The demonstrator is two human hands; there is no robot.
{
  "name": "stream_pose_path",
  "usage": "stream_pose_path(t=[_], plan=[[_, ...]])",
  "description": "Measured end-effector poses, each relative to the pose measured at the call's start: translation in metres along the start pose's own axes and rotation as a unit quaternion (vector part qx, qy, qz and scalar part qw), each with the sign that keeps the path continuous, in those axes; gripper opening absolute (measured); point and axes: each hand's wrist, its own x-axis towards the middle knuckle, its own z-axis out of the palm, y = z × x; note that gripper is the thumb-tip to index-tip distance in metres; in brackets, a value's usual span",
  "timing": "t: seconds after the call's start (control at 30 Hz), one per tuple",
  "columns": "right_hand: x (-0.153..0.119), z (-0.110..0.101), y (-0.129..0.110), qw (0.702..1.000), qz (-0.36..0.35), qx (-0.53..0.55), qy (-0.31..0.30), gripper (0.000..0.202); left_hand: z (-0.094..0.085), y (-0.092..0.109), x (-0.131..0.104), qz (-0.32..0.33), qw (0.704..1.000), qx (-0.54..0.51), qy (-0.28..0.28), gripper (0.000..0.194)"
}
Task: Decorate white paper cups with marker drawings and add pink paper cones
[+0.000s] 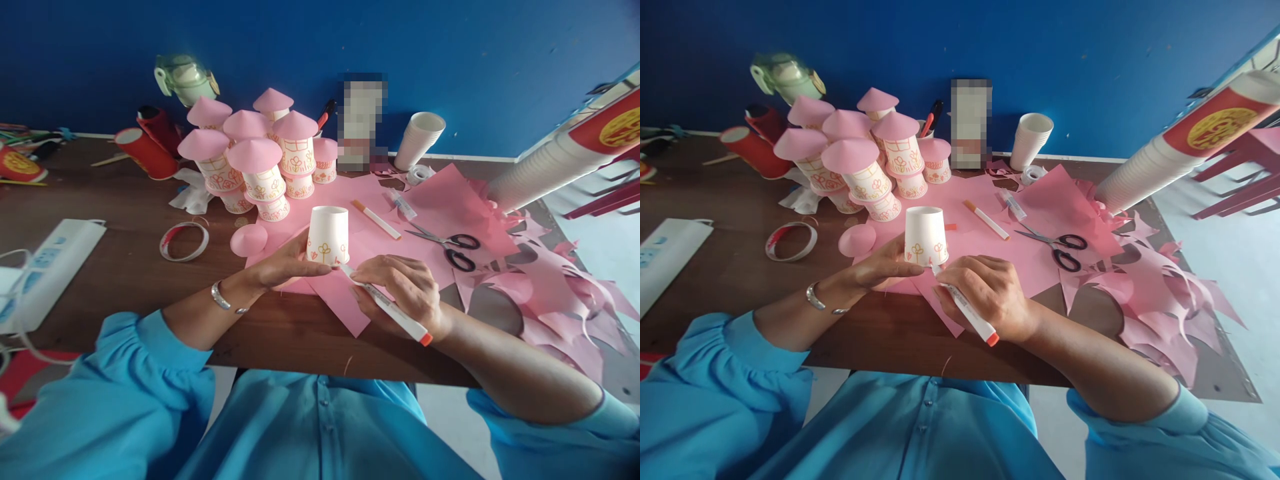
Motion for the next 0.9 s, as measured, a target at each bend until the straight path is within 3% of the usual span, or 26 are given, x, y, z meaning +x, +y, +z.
stream_pose_path(t=[0.43,0.9], plan=[[0.0008,0.0034,0.0036,1.000,-0.005,-0.020,0.012,0.019,0.0008,-0.0009,0.0007,-0.012,1.000,-0.011,-0.002,0.069],[-0.0021,0.0043,0.0016,1.000,0.006,-0.023,0.004,0.021,0.0014,0.0003,0.0009,-0.002,1.000,-0.012,-0.005,0.060]])
